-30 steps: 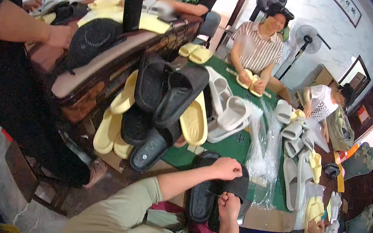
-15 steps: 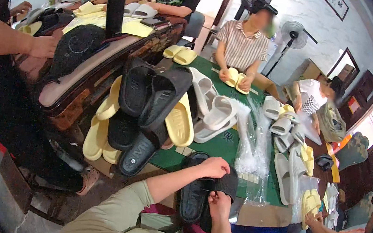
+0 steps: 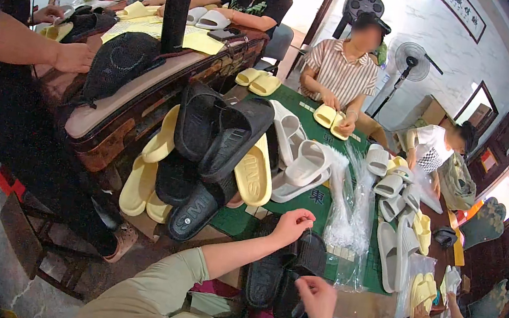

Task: The person connects pairs of slippers together by threading and fastening plastic tag fasteners through them by hand.

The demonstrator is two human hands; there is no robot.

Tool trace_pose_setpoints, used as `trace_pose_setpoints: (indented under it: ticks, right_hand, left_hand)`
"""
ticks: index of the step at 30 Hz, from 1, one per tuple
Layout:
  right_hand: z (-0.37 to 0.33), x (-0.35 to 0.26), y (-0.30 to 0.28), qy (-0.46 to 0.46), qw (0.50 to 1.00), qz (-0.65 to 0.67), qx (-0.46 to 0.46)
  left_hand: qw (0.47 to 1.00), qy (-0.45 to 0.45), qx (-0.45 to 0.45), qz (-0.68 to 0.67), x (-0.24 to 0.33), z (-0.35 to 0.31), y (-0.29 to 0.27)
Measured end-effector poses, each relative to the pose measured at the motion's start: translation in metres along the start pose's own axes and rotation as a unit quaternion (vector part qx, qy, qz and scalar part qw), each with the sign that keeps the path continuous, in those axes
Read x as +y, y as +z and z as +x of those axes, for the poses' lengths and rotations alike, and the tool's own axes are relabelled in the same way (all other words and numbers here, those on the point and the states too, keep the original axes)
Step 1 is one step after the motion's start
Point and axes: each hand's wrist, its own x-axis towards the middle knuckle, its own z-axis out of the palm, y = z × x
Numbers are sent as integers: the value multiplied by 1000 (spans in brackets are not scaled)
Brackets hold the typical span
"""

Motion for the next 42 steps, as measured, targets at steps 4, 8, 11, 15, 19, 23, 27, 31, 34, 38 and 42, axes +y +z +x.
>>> trace_pose_setpoints:
  ticks: [4, 8, 11, 15, 19, 23, 27, 31, 34, 38, 42]
  right_hand:
    - [48, -30, -5, -57, 989, 13, 135]
    - [114, -5, 23, -146, 983, -11, 112]
    - [142, 33, 54, -108, 984, 127, 69]
    - [138, 31, 63, -62, 972, 226, 33]
    - [135, 22, 58, -66, 955, 286, 41]
    - [131, 28, 54, -45, 961, 269, 38]
    - [139, 42, 60, -72, 971, 216, 75]
    - [143, 35, 57, -33, 939, 333, 75]
    - [142, 37, 57, -46, 945, 314, 83]
    - [139, 39, 53, -41, 945, 315, 82]
    - [132, 23, 51, -79, 933, 345, 70]
  left_hand:
    - [998, -33, -4, -56, 4, 1, -2]
    - [998, -35, 2, -58, 3, 3, -2]
    - [995, -10, 9, -104, -5, 4, 0]
    - [994, -43, 8, -104, -6, 2, -6]
    - [991, -70, 3, -110, 3, 2, -11]
    - [989, -68, -10, -132, -1, 2, -8]
    - [990, -69, -4, -120, -10, 5, -4]
    - [994, -66, 19, -80, -13, 13, -14]
    - [995, 77, 4, 61, -24, 11, -15]
    - [991, 40, -37, 120, -7, 4, -6]
    - [977, 97, -80, 174, -2, 0, -6]
